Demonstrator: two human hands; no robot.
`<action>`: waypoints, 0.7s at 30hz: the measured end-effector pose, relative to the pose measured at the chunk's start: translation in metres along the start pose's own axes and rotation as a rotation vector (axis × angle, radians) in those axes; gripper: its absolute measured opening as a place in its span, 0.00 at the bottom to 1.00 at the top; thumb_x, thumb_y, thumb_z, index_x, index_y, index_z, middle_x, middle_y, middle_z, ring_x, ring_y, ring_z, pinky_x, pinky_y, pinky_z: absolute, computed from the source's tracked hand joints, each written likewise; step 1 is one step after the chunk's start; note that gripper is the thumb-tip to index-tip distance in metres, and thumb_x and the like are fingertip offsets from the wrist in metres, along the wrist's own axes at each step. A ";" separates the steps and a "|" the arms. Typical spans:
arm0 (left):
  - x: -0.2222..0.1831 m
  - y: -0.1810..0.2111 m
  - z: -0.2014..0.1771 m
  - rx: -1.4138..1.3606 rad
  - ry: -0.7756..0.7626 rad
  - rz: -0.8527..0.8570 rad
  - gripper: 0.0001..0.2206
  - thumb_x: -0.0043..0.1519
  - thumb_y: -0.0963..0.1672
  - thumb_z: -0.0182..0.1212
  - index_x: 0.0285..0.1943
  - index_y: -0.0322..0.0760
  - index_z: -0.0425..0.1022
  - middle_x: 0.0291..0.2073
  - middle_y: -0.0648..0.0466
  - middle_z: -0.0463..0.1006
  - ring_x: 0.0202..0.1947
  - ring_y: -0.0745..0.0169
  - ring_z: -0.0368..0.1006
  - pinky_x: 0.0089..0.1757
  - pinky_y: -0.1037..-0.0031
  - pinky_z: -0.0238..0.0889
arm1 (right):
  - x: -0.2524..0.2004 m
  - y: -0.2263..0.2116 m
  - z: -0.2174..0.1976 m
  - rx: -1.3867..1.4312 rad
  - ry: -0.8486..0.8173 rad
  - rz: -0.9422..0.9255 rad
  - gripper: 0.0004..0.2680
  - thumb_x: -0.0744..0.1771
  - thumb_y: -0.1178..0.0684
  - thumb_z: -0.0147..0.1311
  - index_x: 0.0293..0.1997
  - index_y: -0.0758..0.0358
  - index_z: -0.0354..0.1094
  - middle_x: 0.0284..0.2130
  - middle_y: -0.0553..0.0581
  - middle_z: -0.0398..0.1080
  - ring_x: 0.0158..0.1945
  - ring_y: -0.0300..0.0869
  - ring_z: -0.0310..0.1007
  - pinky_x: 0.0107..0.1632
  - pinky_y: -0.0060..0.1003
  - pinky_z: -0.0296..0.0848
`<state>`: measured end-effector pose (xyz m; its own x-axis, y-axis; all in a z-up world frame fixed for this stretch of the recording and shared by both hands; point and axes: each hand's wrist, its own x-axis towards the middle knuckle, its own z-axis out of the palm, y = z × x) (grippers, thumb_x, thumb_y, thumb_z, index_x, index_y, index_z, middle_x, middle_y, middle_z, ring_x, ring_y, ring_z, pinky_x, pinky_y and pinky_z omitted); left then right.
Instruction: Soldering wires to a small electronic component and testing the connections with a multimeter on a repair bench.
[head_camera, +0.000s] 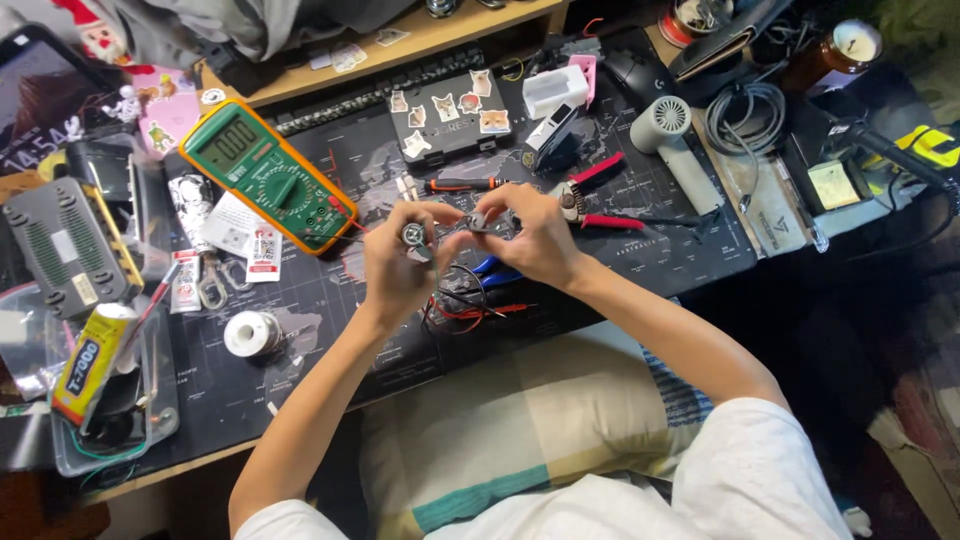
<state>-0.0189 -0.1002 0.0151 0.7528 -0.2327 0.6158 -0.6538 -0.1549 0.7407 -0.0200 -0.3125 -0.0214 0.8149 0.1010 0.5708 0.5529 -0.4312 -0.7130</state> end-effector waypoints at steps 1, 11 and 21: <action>0.001 0.000 0.001 -0.002 -0.005 -0.003 0.20 0.61 0.41 0.82 0.36 0.43 0.66 0.43 0.52 0.90 0.38 0.58 0.87 0.42 0.76 0.74 | 0.000 0.002 0.001 -0.001 0.002 0.006 0.11 0.62 0.51 0.80 0.43 0.47 0.81 0.30 0.45 0.82 0.41 0.43 0.83 0.54 0.39 0.78; -0.015 -0.015 0.019 0.229 0.021 0.104 0.27 0.52 0.50 0.89 0.39 0.37 0.68 0.45 0.46 0.83 0.44 0.45 0.82 0.49 0.65 0.74 | -0.006 0.024 0.017 -0.074 -0.023 -0.156 0.14 0.64 0.45 0.78 0.47 0.56 0.77 0.30 0.51 0.77 0.32 0.44 0.79 0.46 0.37 0.77; -0.007 -0.007 0.015 0.164 0.014 0.085 0.13 0.66 0.39 0.74 0.35 0.38 0.69 0.40 0.50 0.86 0.35 0.49 0.84 0.42 0.71 0.75 | -0.009 0.026 0.016 -0.144 0.001 -0.166 0.11 0.67 0.44 0.74 0.47 0.53 0.78 0.30 0.46 0.73 0.33 0.41 0.77 0.44 0.35 0.77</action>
<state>-0.0204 -0.1118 0.0013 0.6946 -0.2384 0.6788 -0.7180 -0.2897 0.6329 -0.0101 -0.3103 -0.0510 0.7147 0.1804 0.6758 0.6486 -0.5325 -0.5438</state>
